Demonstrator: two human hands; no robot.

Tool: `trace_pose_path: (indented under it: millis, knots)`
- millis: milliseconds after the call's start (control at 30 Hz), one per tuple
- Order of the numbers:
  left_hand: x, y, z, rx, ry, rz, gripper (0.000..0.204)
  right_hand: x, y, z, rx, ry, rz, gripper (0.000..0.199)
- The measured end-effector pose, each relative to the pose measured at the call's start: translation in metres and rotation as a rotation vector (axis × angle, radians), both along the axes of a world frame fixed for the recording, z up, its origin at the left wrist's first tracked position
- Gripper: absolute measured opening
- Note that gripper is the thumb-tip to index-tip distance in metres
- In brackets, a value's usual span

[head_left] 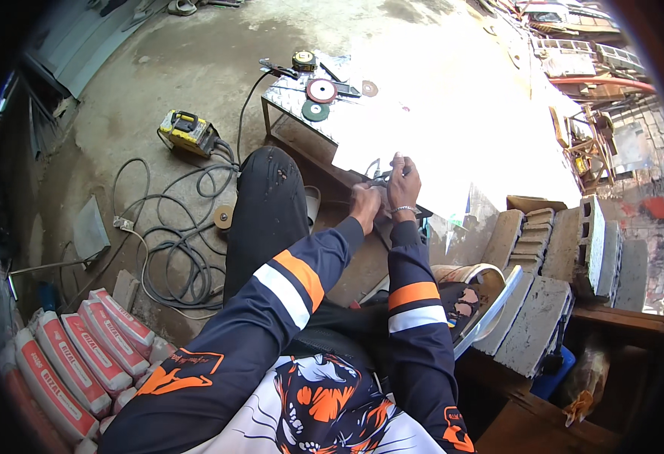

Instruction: The person uses tin snips to cut a rectangular metal sheet placed on a low table. They repeatedly snip along the edge of the sheet, occasionally lifting and repositioning the material to continue the cut.

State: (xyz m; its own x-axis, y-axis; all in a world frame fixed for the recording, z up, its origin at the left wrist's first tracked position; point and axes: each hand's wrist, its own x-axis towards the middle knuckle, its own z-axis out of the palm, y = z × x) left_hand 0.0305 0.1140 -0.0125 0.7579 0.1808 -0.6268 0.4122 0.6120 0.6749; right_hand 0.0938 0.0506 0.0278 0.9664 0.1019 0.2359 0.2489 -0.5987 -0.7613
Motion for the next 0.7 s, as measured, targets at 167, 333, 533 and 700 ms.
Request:
trace_pose_path:
  millis: [167,333,533,700]
  knots:
    - [0.029,0.036,-0.048,-0.971,-0.026,0.324,0.029,-0.032,0.02,0.026,-0.104,0.137,0.097,0.043]
    - [0.029,0.005,-0.013,-0.955,0.03,0.314,0.028,-0.019,-0.01,0.011,-0.205,0.027,0.086,0.042]
    - [0.002,0.002,-0.029,-0.968,-0.077,0.041,0.035,-0.004,-0.002,0.019,-0.095,0.152,0.028,0.035]
    - [0.011,-0.008,-0.008,-0.945,0.005,0.103,0.039,-0.003,-0.022,0.015,-0.071,0.099,0.022,0.034]
